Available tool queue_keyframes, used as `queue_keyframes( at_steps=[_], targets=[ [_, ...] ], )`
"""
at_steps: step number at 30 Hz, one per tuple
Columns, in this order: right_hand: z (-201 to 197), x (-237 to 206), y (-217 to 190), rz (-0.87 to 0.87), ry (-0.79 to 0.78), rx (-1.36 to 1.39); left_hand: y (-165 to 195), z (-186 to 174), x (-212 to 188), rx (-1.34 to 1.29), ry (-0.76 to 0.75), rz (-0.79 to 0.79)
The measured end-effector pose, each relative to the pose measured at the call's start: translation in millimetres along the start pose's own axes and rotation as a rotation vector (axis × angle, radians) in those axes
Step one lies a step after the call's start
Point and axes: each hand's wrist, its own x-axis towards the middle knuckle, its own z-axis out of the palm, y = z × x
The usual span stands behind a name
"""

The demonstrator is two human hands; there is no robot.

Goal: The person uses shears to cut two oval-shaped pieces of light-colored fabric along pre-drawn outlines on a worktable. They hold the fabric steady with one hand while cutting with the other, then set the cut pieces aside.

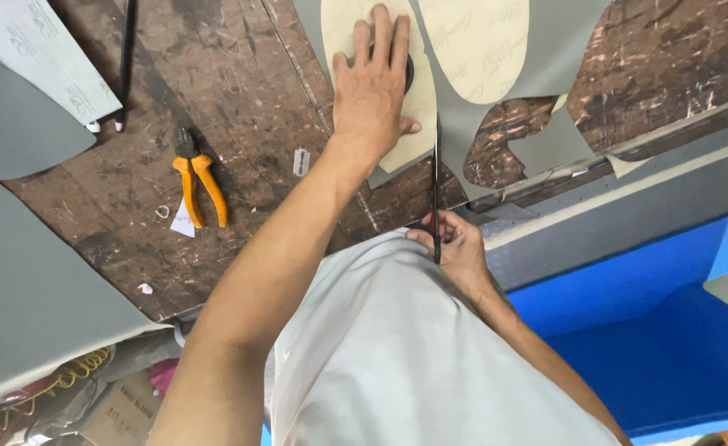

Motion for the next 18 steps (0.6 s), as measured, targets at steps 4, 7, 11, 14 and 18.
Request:
queue_keyframes(
  at_steps=[4, 7, 11, 14, 18],
  targets=[
    [-5.0, 2.3, 2.2, -0.017, -0.021, 0.047, 1.7, -3.9, 0.7, -0.003, -0.04, -0.008],
    [-11.6, 8.7, -2.5, -0.01, -0.03, -0.011, 2.9, -3.7, 1.1, 0.013, -0.036, -0.012],
    [-19.1, 17.4, -14.5, -0.035, -0.049, -0.005, 3.4, -3.7, -2.9, 0.014, -0.013, -0.005],
    [-21.3, 20.5, -22.0, -0.006, -0.059, -0.012, 4.2, -3.3, -2.4, 0.014, 0.004, -0.019],
    [-25.5, 20.2, -26.4, 0.048, -0.074, -0.013, 4.7, -2.0, -2.5, 0.046, -0.022, -0.017]
  ],
)
